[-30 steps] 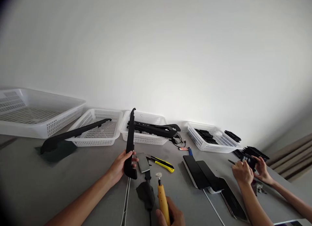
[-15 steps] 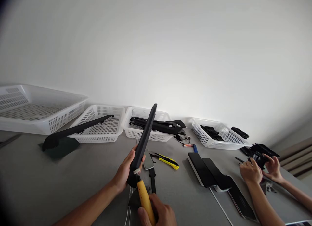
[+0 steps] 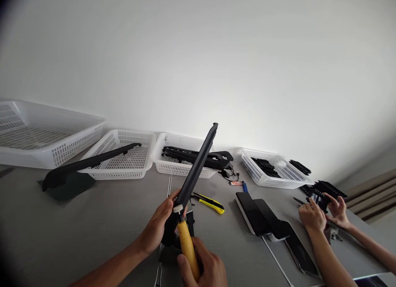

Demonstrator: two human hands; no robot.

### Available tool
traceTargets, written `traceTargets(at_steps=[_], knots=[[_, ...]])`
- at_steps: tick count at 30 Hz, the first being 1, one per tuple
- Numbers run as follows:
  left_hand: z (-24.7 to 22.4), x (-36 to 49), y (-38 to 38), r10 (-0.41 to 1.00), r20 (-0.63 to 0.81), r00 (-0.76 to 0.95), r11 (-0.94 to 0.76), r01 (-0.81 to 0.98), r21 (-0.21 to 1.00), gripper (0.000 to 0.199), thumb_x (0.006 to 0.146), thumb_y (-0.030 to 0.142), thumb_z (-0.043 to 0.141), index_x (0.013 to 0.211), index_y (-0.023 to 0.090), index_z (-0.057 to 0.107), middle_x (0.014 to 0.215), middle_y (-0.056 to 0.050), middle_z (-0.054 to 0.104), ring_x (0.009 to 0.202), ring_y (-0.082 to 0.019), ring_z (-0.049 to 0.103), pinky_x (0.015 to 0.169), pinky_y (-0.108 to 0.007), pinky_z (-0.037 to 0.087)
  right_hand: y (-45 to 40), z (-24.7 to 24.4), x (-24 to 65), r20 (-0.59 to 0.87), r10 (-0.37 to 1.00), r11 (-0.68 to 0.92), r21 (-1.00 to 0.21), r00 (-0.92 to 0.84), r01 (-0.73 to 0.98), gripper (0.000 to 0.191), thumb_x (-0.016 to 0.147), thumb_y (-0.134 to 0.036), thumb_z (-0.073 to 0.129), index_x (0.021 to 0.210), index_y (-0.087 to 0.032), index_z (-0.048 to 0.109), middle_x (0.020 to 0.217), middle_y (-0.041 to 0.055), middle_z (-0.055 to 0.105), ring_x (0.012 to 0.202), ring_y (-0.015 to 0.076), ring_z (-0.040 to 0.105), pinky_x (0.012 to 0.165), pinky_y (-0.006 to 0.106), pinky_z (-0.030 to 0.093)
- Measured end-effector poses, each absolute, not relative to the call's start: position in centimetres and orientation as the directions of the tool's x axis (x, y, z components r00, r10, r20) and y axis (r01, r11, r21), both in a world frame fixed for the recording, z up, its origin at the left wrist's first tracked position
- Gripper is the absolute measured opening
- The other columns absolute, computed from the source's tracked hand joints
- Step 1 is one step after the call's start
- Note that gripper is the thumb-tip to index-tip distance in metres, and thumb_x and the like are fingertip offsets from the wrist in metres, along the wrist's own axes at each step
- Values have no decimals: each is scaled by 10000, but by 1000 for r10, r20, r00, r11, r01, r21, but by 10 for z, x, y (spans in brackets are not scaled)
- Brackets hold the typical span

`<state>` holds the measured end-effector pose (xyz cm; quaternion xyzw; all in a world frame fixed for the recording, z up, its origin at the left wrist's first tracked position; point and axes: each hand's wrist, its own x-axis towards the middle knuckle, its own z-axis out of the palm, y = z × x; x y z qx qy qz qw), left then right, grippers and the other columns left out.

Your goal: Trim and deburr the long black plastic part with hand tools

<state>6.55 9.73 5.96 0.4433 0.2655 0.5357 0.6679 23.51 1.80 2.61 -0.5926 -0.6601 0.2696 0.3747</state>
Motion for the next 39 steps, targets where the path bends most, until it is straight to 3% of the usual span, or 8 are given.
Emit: traceTargets(at_steps=[5, 14, 17, 21, 25, 30, 34, 39], knots=[[58, 64, 92, 949, 85, 305, 51, -414, 909, 792, 977, 742, 570, 1547, 192, 590, 857, -40, 646, 713, -177, 535, 683, -304, 461, 21, 38, 237, 212, 977, 174, -819, 7, 547, 598, 944, -763, 582, 857, -184, 701, 565, -40, 492, 479, 122, 414, 497, 253, 315], [55, 62, 87, 953, 173, 247, -82, -337, 938, 727, 988, 661, 614, 1573, 234, 564, 965, -70, 697, 731, -201, 583, 708, -324, 516, 26, 46, 237, 218, 976, 185, -852, 12, 491, 612, 930, -768, 602, 879, -169, 719, 590, -47, 464, 506, 113, 384, 498, 249, 298], [56, 61, 88, 961, 192, 201, -126, -300, 946, 633, 963, 575, 697, 1495, 239, 622, 943, -58, 699, 759, -211, 602, 734, -321, 522, 27, 48, 235, 202, 979, 182, -853, -13, 488, 641, 928, -781, 587, 949, -161, 747, 605, -47, 460, 522, 118, 391, 510, 252, 292], [60, 58, 91, 969, 201, 143, -159, -259, 953, 394, 944, 471, 744, 1244, 216, 736, 892, -50, 689, 827, -237, 627, 770, -319, 523, 30, 54, 234, 181, 983, 176, -849, -39, 497, 633, 944, -775, 569, 959, -170, 754, 618, -43, 452, 535, 126, 402, 516, 257, 282], [59, 56, 92, 985, 150, 87, -120, -284, 951, 395, 901, 406, 793, 1247, 219, 756, 907, -61, 725, 857, -266, 649, 769, -329, 526, 32, 60, 235, 233, 972, 216, -809, -39, 546, 633, 944, -777, 574, 967, -177, 775, 606, -34, 505, 521, 128, 422, 510, 257, 290], [46, 55, 90, 993, 121, 5, -118, -184, 976, 441, 810, 368, 861, 1234, 256, 809, 983, -76, 767, 979, -323, 675, 909, -388, 541, 33, 70, 235, 258, 965, 242, -780, -57, 577, 644, 955, -784, 554, 942, -178, 773, 599, -27, 525, 531, 135, 425, 522, 258, 303], [44, 55, 88, 979, 197, 57, -194, -46, 980, 452, 826, 399, 826, 1261, 277, 825, 1029, -83, 800, 1010, -337, 680, 976, -411, 522, 34, 81, 237, 258, 965, 235, -804, -35, 546, 614, 958, -769, 567, 856, -185, 725, 608, -34, 484, 539, 129, 413, 524, 253, 310], [57, 55, 86, 945, 277, 173, -279, -12, 960, 432, 906, 455, 732, 1284, 266, 826, 953, -75, 812, 856, -303, 677, 837, -371, 537, 39, 94, 240, 221, 975, 194, -838, -8, 511, 547, 951, -715, 612, 794, -193, 659, 624, -44, 422, 555, 128, 388, 527, 251, 313]])
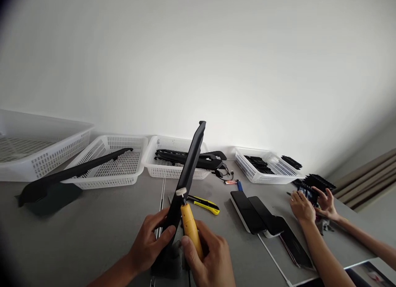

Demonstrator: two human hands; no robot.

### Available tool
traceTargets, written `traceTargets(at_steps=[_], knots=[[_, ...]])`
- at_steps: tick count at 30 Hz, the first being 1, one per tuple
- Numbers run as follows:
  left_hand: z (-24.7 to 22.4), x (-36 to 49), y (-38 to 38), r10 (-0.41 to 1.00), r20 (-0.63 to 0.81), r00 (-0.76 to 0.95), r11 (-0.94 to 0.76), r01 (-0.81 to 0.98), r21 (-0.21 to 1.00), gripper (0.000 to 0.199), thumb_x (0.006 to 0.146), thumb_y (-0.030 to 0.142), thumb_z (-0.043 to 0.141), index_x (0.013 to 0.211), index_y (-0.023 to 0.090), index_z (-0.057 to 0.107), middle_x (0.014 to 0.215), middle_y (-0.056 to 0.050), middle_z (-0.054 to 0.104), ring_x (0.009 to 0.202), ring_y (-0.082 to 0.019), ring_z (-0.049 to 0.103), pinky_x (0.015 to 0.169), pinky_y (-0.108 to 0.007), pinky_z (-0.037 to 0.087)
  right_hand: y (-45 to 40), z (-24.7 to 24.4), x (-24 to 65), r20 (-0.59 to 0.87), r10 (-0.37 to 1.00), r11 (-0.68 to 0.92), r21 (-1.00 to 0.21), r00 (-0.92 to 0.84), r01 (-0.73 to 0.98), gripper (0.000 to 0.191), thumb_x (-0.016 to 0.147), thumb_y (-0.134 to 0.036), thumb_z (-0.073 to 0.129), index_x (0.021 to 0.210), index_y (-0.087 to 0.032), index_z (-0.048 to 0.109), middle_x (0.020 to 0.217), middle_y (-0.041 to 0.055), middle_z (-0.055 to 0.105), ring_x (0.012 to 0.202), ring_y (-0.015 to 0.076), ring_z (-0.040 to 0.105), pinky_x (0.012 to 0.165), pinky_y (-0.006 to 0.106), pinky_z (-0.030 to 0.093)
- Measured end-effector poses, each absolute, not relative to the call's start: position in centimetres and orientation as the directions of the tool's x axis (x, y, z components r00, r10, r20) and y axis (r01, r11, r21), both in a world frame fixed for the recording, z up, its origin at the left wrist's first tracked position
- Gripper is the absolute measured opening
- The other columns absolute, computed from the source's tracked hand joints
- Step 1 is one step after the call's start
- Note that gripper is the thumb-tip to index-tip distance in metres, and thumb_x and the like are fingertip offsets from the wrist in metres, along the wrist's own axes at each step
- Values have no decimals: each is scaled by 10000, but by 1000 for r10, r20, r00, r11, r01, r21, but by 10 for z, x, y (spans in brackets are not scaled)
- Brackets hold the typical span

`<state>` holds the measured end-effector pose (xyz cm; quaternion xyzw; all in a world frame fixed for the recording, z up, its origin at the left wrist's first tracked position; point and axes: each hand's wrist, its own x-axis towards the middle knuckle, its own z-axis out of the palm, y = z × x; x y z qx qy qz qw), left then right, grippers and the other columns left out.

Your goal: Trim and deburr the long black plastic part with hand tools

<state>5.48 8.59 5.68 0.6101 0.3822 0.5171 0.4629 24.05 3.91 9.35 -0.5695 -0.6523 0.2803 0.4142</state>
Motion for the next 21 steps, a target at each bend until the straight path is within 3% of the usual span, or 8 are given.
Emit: traceTargets(at_steps=[5, 10, 21], knots=[[61, 54, 86, 923, 318, 216, -331, 25, 943, 420, 939, 475, 690, 1270, 262, 836, 832, -51, 772, 758, -268, 644, 773, -342, 518, 45, 99, 240, 220, 976, 193, -861, 3, 470, 543, 962, -702, 596, 926, -174, 719, 601, -34, 463, 537, 146, 428, 491, 247, 335], [55, 53, 89, 901, 353, 252, -370, 22, 929, 416, 946, 460, 700, 1267, 233, 837, 761, -42, 725, 715, -242, 634, 720, -308, 515, 48, 112, 234, 274, 954, 200, -881, 118, 429, 530, 974, -698, 597, 824, -195, 674, 591, -26, 499, 555, 148, 452, 518, 254, 357], [45, 51, 90, 786, 531, 316, -595, 156, 788, 444, 1000, 471, 614, 1337, 242, 791, 683, -7, 689, 627, -172, 632, 607, -232, 516, 58, 123, 244, 356, 925, 282, -879, 134, 384, 510, 1005, -658, 588, 775, -203, 603, 600, -16, 556, 515, 133, 505, 473, 225, 392]])
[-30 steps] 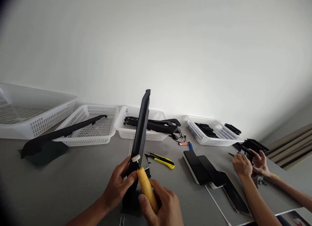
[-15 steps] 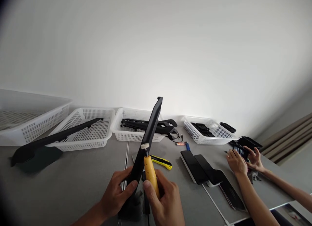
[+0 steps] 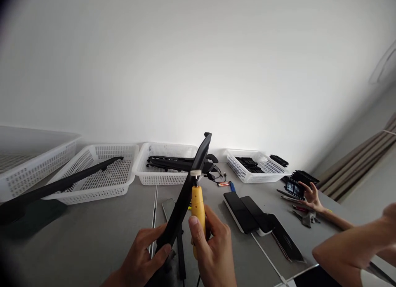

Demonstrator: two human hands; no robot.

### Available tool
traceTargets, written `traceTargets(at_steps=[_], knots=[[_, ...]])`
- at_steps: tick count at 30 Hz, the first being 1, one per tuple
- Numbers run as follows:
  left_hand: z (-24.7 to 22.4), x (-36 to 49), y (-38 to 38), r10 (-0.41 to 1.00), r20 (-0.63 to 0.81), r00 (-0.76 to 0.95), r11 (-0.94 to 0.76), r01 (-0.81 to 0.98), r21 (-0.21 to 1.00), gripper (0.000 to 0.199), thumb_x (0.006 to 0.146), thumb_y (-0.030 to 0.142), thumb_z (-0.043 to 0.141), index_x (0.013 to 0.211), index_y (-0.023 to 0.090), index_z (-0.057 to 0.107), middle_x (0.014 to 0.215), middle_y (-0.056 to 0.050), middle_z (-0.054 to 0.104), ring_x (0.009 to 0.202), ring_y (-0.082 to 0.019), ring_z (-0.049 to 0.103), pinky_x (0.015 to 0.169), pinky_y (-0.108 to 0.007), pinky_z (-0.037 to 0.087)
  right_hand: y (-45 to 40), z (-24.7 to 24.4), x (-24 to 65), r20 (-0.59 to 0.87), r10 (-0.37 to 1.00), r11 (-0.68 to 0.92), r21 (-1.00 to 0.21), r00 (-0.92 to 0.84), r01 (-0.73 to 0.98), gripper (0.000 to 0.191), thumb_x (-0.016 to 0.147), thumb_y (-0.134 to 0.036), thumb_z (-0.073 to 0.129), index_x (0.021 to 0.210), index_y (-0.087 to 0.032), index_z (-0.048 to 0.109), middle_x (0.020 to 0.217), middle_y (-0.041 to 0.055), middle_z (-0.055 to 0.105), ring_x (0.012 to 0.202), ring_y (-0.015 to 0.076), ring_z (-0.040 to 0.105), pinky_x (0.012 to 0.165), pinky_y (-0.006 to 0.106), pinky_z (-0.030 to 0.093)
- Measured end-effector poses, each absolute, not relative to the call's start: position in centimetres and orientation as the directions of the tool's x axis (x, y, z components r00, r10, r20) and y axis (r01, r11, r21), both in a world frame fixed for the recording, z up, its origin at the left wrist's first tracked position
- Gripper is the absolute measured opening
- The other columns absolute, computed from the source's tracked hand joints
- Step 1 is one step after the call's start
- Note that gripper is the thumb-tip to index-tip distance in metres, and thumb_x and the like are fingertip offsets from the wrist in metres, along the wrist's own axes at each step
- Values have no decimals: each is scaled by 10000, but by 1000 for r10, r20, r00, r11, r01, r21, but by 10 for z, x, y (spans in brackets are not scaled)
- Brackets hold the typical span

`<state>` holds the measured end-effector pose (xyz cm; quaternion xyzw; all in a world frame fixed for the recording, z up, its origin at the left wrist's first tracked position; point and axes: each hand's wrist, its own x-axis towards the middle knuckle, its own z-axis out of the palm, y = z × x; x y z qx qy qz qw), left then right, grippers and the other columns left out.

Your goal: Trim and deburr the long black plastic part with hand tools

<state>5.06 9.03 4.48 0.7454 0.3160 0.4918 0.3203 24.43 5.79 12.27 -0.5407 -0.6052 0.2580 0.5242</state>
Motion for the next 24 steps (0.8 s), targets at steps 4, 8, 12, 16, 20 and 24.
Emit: traceTargets(at_steps=[4, 8, 12, 16, 20, 24], knots=[[43, 50, 91, 767, 541, 345, -613, 148, 776, 444, 994, 452, 619, 1353, 248, 783, 690, -12, 700, 612, -175, 628, 597, -238, 509, 61, 129, 246, 361, 911, 275, -891, 197, 361, 521, 995, -677, 594, 772, -205, 601, 591, -16, 559, 510, 128, 501, 460, 217, 376], [46, 50, 91, 758, 542, 363, -620, 141, 772, 446, 998, 430, 612, 1384, 268, 767, 685, -11, 689, 582, -173, 591, 589, -251, 483, 65, 140, 247, 391, 895, 295, -881, 216, 370, 549, 977, -701, 601, 745, -203, 599, 569, -15, 551, 500, 124, 491, 446, 214, 354], [49, 51, 90, 747, 554, 368, -631, 128, 765, 450, 1004, 428, 599, 1408, 300, 750, 678, -8, 671, 554, -173, 543, 575, -269, 458, 67, 151, 245, 389, 881, 287, -892, 269, 348, 557, 968, -705, 610, 726, -204, 580, 581, -15, 550, 516, 117, 473, 453, 211, 350], [49, 51, 89, 751, 545, 372, -624, 130, 771, 458, 1006, 421, 598, 1420, 290, 745, 681, -20, 677, 564, -184, 557, 565, -275, 447, 72, 157, 247, 397, 871, 297, -895, 291, 334, 552, 955, -715, 619, 747, -204, 591, 577, -20, 545, 499, 114, 456, 433, 209, 344], [47, 51, 89, 750, 538, 384, -619, 120, 776, 469, 1014, 420, 589, 1433, 271, 737, 671, -23, 669, 566, -180, 557, 564, -268, 447, 79, 157, 254, 410, 864, 304, -887, 291, 348, 561, 964, -709, 610, 719, -205, 571, 587, -9, 560, 493, 114, 451, 425, 213, 348], [47, 52, 89, 744, 548, 382, -627, 116, 770, 469, 1013, 433, 577, 1420, 268, 744, 662, -14, 655, 542, -163, 524, 544, -255, 450, 82, 158, 257, 426, 847, 303, -878, 318, 370, 570, 971, -708, 605, 698, -213, 533, 606, -7, 544, 522, 119, 450, 448, 217, 365]])
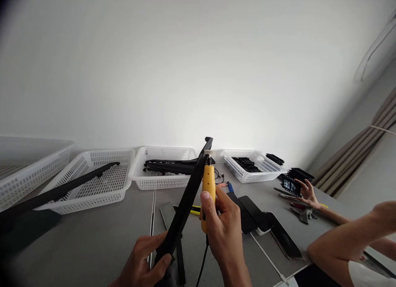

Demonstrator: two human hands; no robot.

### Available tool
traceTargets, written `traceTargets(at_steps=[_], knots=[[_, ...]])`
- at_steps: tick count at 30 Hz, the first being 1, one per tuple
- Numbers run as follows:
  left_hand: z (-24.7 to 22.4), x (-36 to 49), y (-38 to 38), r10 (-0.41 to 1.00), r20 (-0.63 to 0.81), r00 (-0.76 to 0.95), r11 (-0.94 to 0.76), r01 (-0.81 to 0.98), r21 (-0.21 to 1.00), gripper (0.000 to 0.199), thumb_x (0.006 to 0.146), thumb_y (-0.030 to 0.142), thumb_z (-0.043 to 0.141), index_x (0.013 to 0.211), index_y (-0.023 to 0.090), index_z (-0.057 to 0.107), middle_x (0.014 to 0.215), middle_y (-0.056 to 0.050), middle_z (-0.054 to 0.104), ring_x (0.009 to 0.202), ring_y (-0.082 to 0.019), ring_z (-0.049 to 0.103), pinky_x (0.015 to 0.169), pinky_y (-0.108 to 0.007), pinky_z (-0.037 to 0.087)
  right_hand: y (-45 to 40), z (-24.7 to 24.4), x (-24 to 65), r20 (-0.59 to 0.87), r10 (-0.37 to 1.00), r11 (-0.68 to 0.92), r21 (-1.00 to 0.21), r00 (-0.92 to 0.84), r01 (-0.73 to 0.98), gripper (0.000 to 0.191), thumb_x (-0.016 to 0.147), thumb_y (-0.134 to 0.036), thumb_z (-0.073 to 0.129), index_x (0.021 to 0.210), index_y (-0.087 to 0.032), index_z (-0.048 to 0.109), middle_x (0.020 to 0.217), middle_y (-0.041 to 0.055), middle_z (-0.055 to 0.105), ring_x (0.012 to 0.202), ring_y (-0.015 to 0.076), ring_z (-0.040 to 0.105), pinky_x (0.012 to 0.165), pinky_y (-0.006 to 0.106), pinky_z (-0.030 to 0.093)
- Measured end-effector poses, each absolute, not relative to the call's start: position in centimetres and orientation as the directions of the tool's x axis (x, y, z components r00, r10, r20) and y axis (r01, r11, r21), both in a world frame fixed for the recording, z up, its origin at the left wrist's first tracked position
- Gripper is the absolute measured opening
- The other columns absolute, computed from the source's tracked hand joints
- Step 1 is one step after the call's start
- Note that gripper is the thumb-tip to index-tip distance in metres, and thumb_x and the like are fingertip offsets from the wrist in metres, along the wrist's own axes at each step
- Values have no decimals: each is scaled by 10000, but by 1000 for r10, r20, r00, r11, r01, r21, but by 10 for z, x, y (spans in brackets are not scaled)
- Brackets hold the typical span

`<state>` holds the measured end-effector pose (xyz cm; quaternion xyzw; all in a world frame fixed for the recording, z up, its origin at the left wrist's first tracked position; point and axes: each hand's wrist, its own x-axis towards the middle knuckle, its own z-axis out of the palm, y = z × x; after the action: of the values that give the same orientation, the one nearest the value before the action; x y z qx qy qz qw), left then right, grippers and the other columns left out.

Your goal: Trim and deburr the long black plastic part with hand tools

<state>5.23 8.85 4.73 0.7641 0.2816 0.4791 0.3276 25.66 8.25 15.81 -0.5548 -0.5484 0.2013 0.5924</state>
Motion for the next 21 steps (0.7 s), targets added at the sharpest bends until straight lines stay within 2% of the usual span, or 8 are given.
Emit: traceTargets(at_steps=[7, 12, 17, 21], knots=[[41, 52, 90, 738, 573, 355, -655, 178, 734, 451, 1000, 428, 594, 1383, 258, 763, 675, -7, 688, 554, -155, 593, 561, -233, 513, 76, 156, 252, 440, 858, 316, -860, 267, 401, 545, 990, -685, 592, 734, -204, 580, 583, -16, 545, 508, 121, 477, 449, 212, 355], [35, 51, 91, 766, 562, 312, -633, 219, 742, 436, 974, 417, 635, 1352, 256, 781, 750, -21, 764, 687, -194, 713, 638, -239, 576, 69, 143, 248, 409, 893, 311, -862, 187, 400, 535, 996, -666, 592, 732, -201, 587, 571, -22, 540, 502, 118, 479, 456, 210, 354], [47, 50, 92, 792, 524, 314, -587, 156, 794, 439, 1003, 394, 636, 1414, 284, 742, 1048, -56, 845, 959, -261, 779, 859, -305, 609, 60, 116, 241, 331, 942, 289, -882, 53, 371, 508, 1013, -636, 578, 773, -190, 616, 603, -16, 542, 535, 131, 484, 494, 227, 373], [56, 51, 93, 771, 509, 382, -564, 40, 825, 486, 1052, 392, 572, 1523, 298, 641, 1146, -75, 827, 952, -270, 752, 869, -333, 596, 52, 93, 238, 269, 963, 247, -900, 10, 360, 512, 1008, -649, 576, 804, -182, 625, 633, -21, 496, 571, 133, 437, 521, 237, 353]])
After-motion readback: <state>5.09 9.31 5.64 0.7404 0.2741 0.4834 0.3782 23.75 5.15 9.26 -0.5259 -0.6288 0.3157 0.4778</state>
